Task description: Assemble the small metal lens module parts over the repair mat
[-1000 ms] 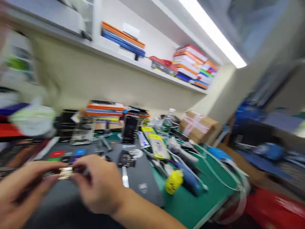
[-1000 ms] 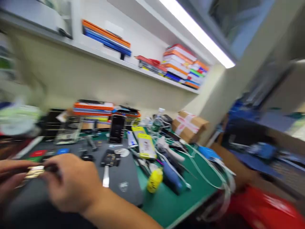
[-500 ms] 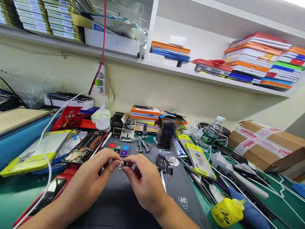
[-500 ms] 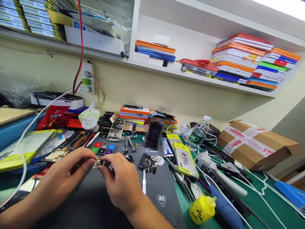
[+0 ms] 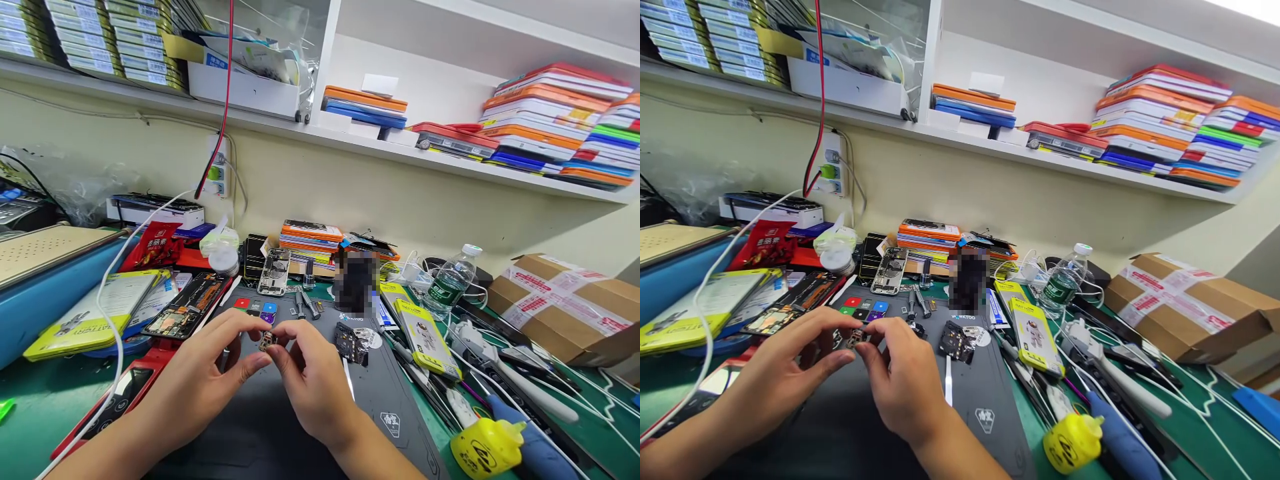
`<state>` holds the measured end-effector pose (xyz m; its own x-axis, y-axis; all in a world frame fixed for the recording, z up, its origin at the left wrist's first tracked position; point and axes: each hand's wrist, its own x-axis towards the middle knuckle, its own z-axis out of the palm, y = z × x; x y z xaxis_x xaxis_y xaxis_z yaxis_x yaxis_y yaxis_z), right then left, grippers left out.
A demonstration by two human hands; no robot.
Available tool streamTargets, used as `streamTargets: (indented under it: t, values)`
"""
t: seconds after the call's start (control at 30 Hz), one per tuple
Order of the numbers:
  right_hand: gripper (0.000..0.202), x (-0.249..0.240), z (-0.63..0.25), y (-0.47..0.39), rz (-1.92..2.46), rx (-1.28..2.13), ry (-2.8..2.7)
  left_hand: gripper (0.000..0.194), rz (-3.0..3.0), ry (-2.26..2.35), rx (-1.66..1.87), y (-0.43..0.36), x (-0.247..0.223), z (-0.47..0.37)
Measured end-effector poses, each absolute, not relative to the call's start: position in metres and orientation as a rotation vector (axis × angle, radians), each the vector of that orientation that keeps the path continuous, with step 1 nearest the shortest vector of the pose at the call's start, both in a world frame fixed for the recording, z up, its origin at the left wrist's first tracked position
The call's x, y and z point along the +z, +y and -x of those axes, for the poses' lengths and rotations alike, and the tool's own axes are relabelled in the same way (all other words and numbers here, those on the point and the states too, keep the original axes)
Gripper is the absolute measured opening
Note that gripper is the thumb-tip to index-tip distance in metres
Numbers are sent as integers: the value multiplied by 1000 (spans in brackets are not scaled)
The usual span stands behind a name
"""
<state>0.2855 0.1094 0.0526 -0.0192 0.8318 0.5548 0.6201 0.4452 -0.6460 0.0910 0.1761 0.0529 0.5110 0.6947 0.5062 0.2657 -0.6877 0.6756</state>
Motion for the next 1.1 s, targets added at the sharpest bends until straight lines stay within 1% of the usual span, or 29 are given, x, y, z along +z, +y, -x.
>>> streamTargets:
  t: [0.23, 0.5, 0.83, 1.1]
  values:
    - [16, 55, -285, 108, 1228, 254, -1741, 16, -2214, 792, 1132, 176, 52, -92]
    - [10, 53, -286, 108, 1179, 234, -1749, 16, -2221, 707, 1262, 174, 55, -92]
    - [10, 55, -286, 108, 1187, 229, -1735, 13, -2229, 749, 1275, 174, 57, -92]
    - [14, 55, -286, 108, 1148, 193, -1740, 12, -2202, 766, 1291, 172, 60, -91]
